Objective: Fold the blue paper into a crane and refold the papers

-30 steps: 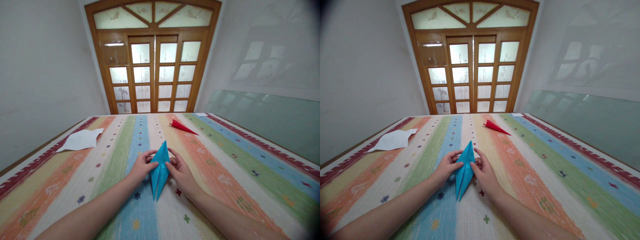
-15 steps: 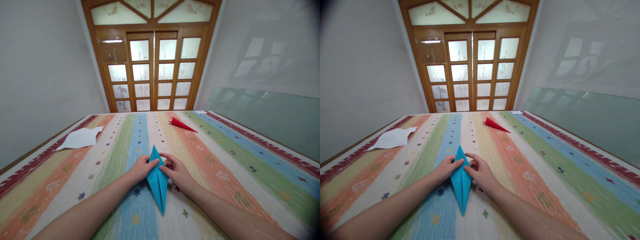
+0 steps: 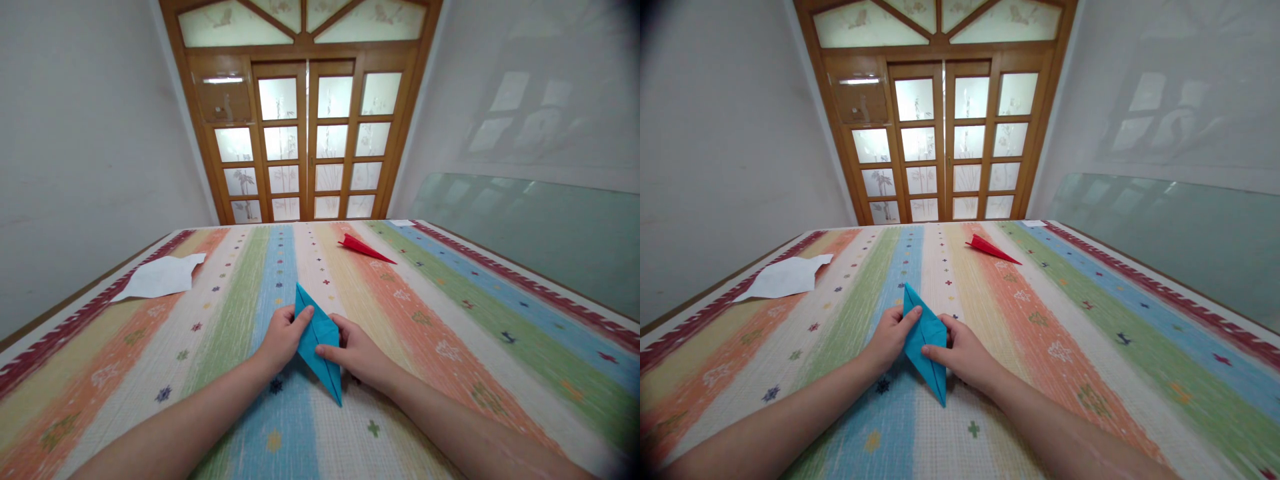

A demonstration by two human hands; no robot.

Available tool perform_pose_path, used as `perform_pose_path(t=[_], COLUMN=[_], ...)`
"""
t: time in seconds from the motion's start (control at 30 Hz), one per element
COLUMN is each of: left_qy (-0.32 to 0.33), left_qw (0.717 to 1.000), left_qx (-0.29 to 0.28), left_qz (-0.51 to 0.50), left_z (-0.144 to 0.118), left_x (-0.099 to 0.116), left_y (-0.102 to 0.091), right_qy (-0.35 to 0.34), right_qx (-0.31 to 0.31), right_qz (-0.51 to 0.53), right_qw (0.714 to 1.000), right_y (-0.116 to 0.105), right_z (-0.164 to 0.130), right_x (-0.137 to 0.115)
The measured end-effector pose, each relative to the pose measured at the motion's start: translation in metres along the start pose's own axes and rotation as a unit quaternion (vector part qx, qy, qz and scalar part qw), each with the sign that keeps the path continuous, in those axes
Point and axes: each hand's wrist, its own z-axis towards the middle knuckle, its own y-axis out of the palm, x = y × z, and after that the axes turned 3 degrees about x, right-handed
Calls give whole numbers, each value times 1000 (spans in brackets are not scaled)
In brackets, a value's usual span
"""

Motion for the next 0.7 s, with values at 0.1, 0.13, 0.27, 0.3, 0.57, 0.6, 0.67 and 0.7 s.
perform_pose_path(t=[0.1, 0.13, 0.27, 0.3, 0.57, 0.6, 0.67, 0.7], left_qy=[11, 18, 38, 39, 20, 18, 18, 16], left_qw=[1000, 999, 997, 997, 994, 994, 993, 992], left_qx=[15, 27, 66, 71, 106, 111, 121, 127], left_qz=[13, 19, 21, 18, -2, 0, 1, 0], left_z=[4, 7, 19, 21, 29, 30, 32, 33], left_x=[1, 1, 1, 1, -1, -2, -4, -6], left_y=[-4, -7, -19, -22, -32, -33, -36, -38], right_qy=[28, 36, 45, 44, 62, 55, 48, 46], right_qx=[5, 5, 3, 8, 74, 83, 91, 91], right_qz=[6, 5, -13, -18, -44, -52, -74, -89], right_qw=[1000, 999, 999, 999, 994, 994, 992, 991], right_y=[0, 0, -1, -1, -8, -10, -15, -18], right_z=[1, 2, 2, 2, 3, 4, 5, 6], right_x=[-1, -1, -5, -6, -8, -8, -8, -8])
